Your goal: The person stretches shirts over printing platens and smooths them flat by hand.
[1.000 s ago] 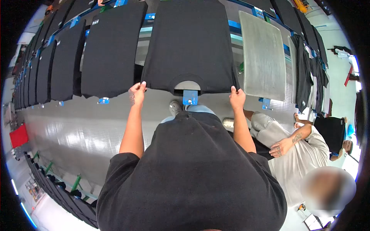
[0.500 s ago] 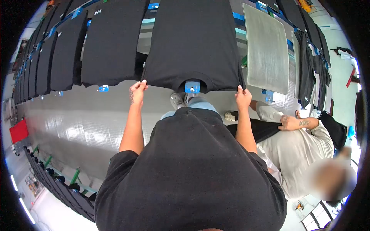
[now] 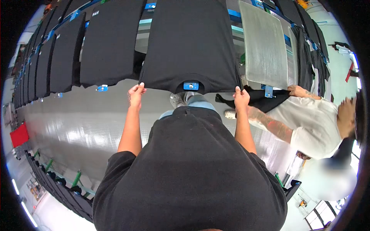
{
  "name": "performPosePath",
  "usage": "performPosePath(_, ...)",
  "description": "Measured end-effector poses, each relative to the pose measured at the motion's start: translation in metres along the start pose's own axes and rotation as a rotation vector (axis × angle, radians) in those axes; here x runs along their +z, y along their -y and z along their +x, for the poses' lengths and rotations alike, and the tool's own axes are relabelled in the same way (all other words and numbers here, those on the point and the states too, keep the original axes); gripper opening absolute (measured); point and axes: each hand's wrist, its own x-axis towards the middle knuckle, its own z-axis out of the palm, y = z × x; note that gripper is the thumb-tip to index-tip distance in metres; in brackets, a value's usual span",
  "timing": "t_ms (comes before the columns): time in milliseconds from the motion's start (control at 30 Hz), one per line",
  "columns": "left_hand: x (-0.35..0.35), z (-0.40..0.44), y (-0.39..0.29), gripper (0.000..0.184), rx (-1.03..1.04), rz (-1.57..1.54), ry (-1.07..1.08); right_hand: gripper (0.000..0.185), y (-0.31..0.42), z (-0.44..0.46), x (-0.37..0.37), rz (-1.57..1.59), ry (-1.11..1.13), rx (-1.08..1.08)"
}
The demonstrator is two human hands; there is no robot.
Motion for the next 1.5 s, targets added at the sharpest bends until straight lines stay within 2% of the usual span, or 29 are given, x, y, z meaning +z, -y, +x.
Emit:
performPosePath(233, -0.003, 0.001, 0.006, 0.024, -0.011, -0.010, 0.024, 0.036, -0.009, -0.001, 0.003, -0.001, -0.025, -0.041)
performPosePath(300, -0.003, 0.000, 0.008, 0.024, -0.018, -0.020, 0.015, 0.035, -0.009, -0.002, 0.001, -0.085, -0.045, 0.021)
performPosePath(667, -0.006, 0.006, 0.017, 0.020, -0.049, -0.026, 0.000, 0.045, -0.026, 0.001, 0.005, -0.092, -0.028, -0.032)
performPosePath(900, -0.004, 0.030, 0.048, 0.022, -0.075, -0.009, -0.028, 0.046, -0.039, 0.013, 0.023, -0.191, -0.053, -0.012)
performPosePath(967, 0.006, 0.034, 0.050, 0.024, -0.074, -0.042, -0.040, 0.044, -0.049, 0.022, 0.035, -0.134, -0.045, 0.109)
performPosePath(1033, 0.025, 0.030, 0.051, 0.029, -0.175, -0.037, -0.170, 0.038, -0.058, 0.029, 0.040, -0.084, -0.035, 0.178)
performPosePath(1100, 0.036, 0.023, 0.048, 0.034, -0.211, 0.048, -0.123, 0.035, -0.058, 0.028, 0.048, -0.037, -0.048, 0.316)
performPosePath(1167, 0.052, 0.017, 0.041, 0.040, -0.162, 0.114, -0.114, 0.032, -0.042, 0.015, 0.056, -0.024, -0.060, 0.269)
performPosePath(1233, 0.061, 0.026, 0.040, 0.039, -0.079, 0.165, -0.162, 0.028, -0.028, 0.008, 0.064, -0.260, -0.180, -0.121)
performPosePath(1333, 0.080, 0.027, 0.005, 0.034, 0.346, 0.312, -0.297, 0.025, 0.012, 0.012, 0.072, -0.171, -0.215, -0.171)
performPosePath(1367, 0.084, 0.022, -0.013, 0.034, 0.374, 0.299, -0.302, 0.025, 0.023, 0.015, 0.076, -0.133, -0.225, -0.221)
performPosePath(1433, 0.085, 0.020, -0.053, 0.027, 0.590, 0.467, -0.284, 0.023, 0.031, 0.038, 0.072, -0.154, -0.197, -0.363)
performPosePath(1500, 0.076, 0.063, -0.039, 0.025, 0.684, 0.607, -0.277, 0.025, 0.052, 0.053, 0.073, -0.264, -0.172, -0.392)
